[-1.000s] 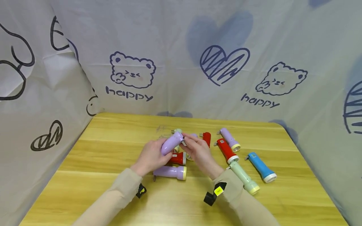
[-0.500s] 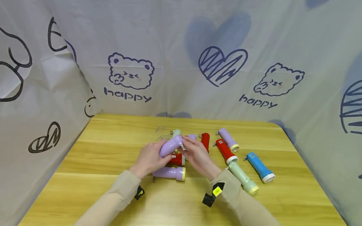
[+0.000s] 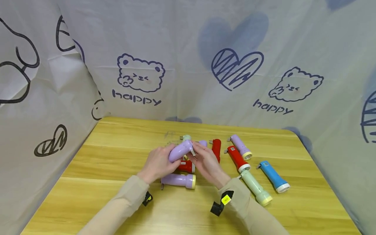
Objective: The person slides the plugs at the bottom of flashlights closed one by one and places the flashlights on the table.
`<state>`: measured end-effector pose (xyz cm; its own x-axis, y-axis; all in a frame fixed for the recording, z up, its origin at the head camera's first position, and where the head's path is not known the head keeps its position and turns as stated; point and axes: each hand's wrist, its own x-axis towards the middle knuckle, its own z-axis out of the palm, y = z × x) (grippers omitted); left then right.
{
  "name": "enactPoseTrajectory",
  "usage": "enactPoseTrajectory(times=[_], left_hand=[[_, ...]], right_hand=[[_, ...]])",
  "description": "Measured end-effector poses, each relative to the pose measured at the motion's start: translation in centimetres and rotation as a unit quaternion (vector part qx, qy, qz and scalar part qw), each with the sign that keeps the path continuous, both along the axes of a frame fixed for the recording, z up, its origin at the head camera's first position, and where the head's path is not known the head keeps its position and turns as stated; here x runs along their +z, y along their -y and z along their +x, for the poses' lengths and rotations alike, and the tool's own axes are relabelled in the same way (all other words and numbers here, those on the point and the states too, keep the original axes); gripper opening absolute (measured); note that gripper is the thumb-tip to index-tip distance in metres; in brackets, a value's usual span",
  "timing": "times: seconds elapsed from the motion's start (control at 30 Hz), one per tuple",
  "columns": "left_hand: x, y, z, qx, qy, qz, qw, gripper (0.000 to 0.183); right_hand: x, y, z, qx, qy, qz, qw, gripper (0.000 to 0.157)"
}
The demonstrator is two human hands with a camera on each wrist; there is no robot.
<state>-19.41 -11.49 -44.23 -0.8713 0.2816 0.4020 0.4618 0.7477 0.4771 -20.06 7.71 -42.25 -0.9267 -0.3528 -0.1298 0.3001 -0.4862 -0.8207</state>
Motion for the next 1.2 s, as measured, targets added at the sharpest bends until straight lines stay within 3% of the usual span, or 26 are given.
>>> enactPoseTrajectory(times=[0.67, 0.9, 1.2], left_hand=[[-0.07, 0.43, 0.31, 0.001, 0.011, -0.012, 0.9999, 0.034], [-0.02, 0.29, 0.23, -0.001, -0.001, -0.016, 0.9999, 0.036], [-0.09, 0.15, 0.31, -0.003, 0.004, -0.021, 0.9998, 0.029]], right_hand=[[-0.1, 0.32, 0.54, 0.014, 0.002, -0.014, 1.0, 0.031], [-0.16, -0.04, 0.53, 0.019, 0.0, -0.012, 1.0, 0.031], [-0.46, -0.26, 0.67, 0.013, 0.01, -0.011, 1.0, 0.037]])
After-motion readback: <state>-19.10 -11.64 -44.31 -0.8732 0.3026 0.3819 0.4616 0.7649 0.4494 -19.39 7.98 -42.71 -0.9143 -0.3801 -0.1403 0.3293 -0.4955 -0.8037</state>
